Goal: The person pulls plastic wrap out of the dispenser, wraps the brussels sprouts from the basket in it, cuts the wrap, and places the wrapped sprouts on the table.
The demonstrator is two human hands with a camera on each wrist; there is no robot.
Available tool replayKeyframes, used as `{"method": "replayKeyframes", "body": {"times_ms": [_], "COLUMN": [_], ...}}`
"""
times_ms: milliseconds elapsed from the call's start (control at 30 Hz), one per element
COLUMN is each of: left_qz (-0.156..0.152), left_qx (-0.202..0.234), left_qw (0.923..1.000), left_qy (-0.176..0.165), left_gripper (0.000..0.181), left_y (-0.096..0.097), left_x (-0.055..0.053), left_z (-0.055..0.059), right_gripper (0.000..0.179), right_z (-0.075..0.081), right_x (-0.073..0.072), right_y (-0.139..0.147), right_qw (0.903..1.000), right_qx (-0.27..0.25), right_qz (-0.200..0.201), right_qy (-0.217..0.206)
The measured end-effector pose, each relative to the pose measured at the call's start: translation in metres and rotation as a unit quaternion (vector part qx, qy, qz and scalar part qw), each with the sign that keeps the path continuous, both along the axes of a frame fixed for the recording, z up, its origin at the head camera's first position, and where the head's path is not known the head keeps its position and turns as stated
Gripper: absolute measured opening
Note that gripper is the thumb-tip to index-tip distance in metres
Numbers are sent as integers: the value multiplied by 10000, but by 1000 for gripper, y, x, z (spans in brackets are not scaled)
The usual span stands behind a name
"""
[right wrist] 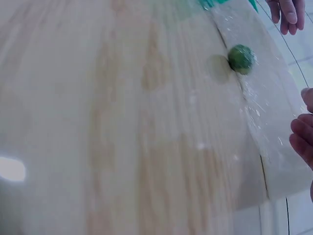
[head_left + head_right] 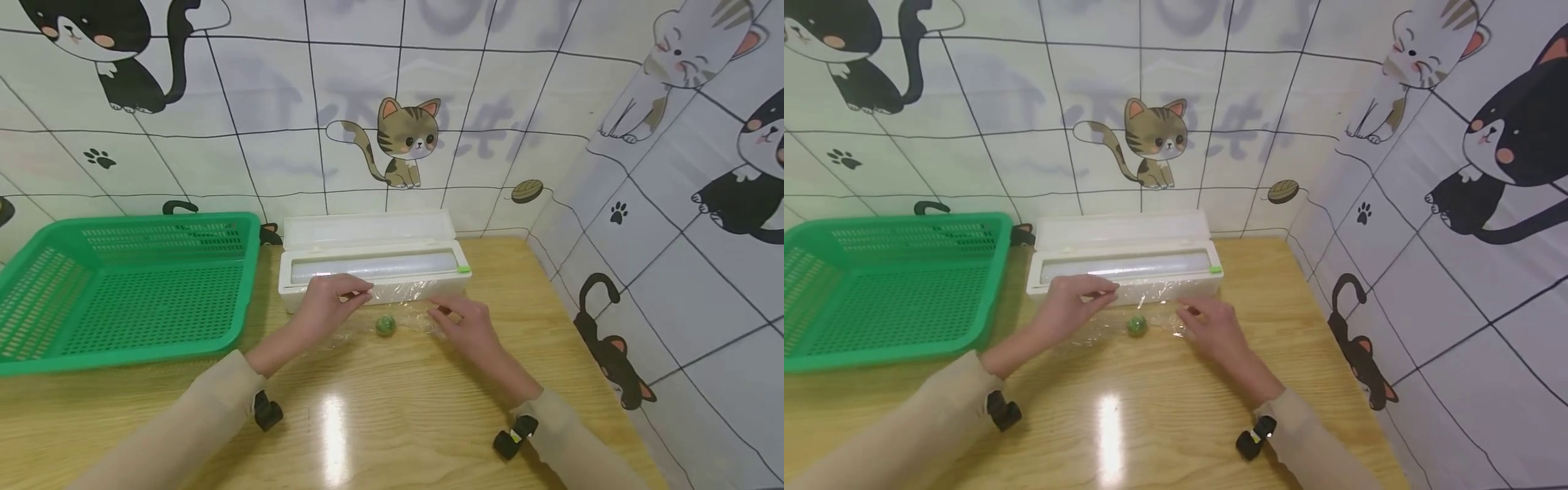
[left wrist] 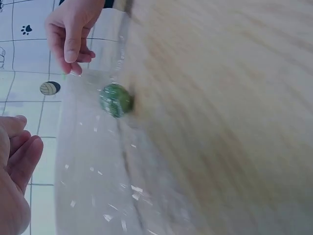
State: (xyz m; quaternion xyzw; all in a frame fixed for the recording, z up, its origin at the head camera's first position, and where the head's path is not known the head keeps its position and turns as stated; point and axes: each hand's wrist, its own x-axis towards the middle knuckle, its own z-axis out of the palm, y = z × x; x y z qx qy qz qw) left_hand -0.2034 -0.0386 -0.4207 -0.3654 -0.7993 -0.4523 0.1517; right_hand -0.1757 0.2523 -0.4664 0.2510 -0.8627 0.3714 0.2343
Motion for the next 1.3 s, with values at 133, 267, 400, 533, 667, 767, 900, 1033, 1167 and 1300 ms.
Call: {"method": "replayKeyframes", "body": {"times_ms": [133,267,400,533,667,767,900,1033,1167,1300], "left_qz": [-137,-77,60,244,382,235,22,-86,-218,-324], "left_qx": [173,147,64,-47,-219,-243,-277,-374,-319,-295], "left_qw": [9997,9998,9971,9906,9841,9778,9715,9717,9731,9731], "left_qy": [50,-149,-753,-1347,-1723,-2069,-2355,-2332,-2272,-2261], "left_gripper": [15,18,22,21,20,21,24,24,24,23], "left_y": [12,23,36,48,62,75,89,102,114,123], "left_x": [-11,-22,-33,-46,-58,-66,-72,-77,-80,-82], "left_z": [7,11,17,21,21,20,19,17,14,12], "right_gripper": [17,15,18,27,40,46,49,47,47,47], "right_z": [3,5,5,3,3,3,0,-4,-5,-7], "right_x": [-1,-2,-5,-11,-17,-19,-25,-31,-33,-37], "right_y": [14,28,38,41,42,44,43,42,42,42], "right_qw": [9983,9945,9864,9702,9509,9372,9255,9259,9264,9272], "right_qx": [-359,-635,-920,-1378,-1997,-2445,-2812,-2920,-3003,-3026], "right_qz": [-367,-747,-1361,-1872,-1849,-1626,-1370,-1196,-1022,-881], "right_qy": [262,362,98,-687,-1472,-1883,-2135,-2077,-2030,-2023]}}
